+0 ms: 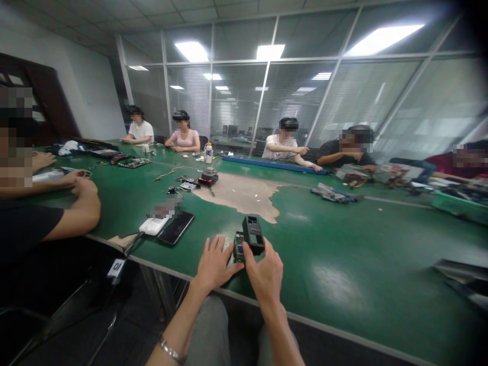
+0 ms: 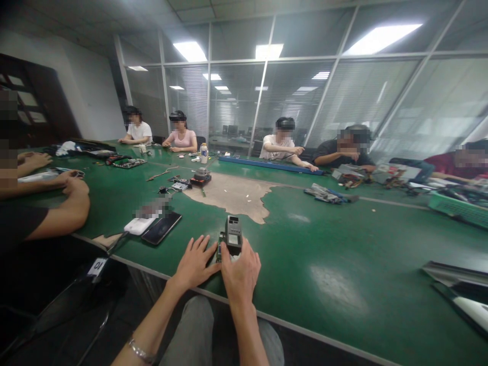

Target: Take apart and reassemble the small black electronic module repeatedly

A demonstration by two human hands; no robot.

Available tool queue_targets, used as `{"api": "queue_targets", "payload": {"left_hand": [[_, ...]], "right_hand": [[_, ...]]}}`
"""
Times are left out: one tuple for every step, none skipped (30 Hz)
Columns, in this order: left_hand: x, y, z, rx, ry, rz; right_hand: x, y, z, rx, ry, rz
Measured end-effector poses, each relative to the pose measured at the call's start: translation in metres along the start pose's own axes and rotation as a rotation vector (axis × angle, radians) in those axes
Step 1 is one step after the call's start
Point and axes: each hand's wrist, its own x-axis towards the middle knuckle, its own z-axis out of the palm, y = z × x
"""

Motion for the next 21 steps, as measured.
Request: {"api": "queue_targets", "payload": {"left_hand": [[0.0,0.0,0.0,-0.003,0.001,-0.002],[0.0,0.0,0.0,-0.005,0.0,-0.002],[0.0,0.0,-0.001,-0.006,-0.001,-0.003],[0.0,0.0,-0.001,-0.008,-0.001,-0.003],[0.0,0.0,-0.001,-0.01,-0.001,-0.001],[0.0,0.0,-0.001,-0.011,0.0,0.0],[0.001,0.0,-0.001,-0.011,0.0,0.002],[0.001,0.0,-0.001,-0.011,0.0,0.002],[0.001,0.0,0.0,-0.01,-0.002,0.002],[0.001,0.0,0.0,-0.008,-0.004,0.001],[0.001,0.0,0.0,-0.007,-0.004,0.0],[0.001,0.0,0.0,-0.005,-0.004,-0.001],[0.001,0.0,0.0,-0.005,-0.005,-0.001],[0.001,0.0,0.0,-0.006,-0.006,-0.001],[0.001,0.001,0.0,-0.008,-0.007,-0.001],[0.001,0.001,0.0,-0.01,-0.009,-0.001],[0.002,0.001,0.0,-0.012,-0.011,-0.001],[0.002,0.001,-0.001,-0.013,-0.013,-0.001],[0.002,0.001,-0.001,-0.014,-0.014,-0.002],[0.002,0.001,-0.002,-0.015,-0.015,-0.003],[0.002,0.001,-0.003,-0.017,-0.018,-0.003]], "right_hand": [[0.002,0.002,-0.004,-0.003,0.025,-0.003],[0.003,0.005,-0.008,-0.007,0.045,-0.006],[0.005,0.009,-0.011,-0.013,0.06,-0.009],[0.006,0.012,-0.014,-0.02,0.071,-0.011],[0.006,0.016,-0.016,-0.031,0.078,-0.01],[0.006,0.02,-0.018,-0.045,0.081,-0.004],[0.006,0.024,-0.019,-0.061,0.079,0.006],[0.005,0.028,-0.019,-0.077,0.071,0.019],[0.004,0.032,-0.019,-0.092,0.059,0.034],[0.002,0.036,-0.018,-0.106,0.045,0.048],[0.0,0.039,-0.017,-0.12,0.032,0.06],[-0.002,0.042,-0.015,-0.132,0.02,0.069],[-0.004,0.044,-0.013,-0.145,0.011,0.075],[-0.006,0.046,-0.012,-0.157,0.004,0.08],[-0.007,0.048,-0.01,-0.169,-0.003,0.084],[-0.009,0.049,-0.009,-0.179,-0.012,0.087],[-0.01,0.05,-0.007,-0.187,-0.022,0.09],[-0.011,0.051,-0.006,-0.194,-0.034,0.094],[-0.012,0.052,-0.004,-0.201,-0.046,0.098],[-0.013,0.052,-0.003,-0.209,-0.06,0.101],[-0.013,0.053,-0.002,-0.217,-0.073,0.104]]}}
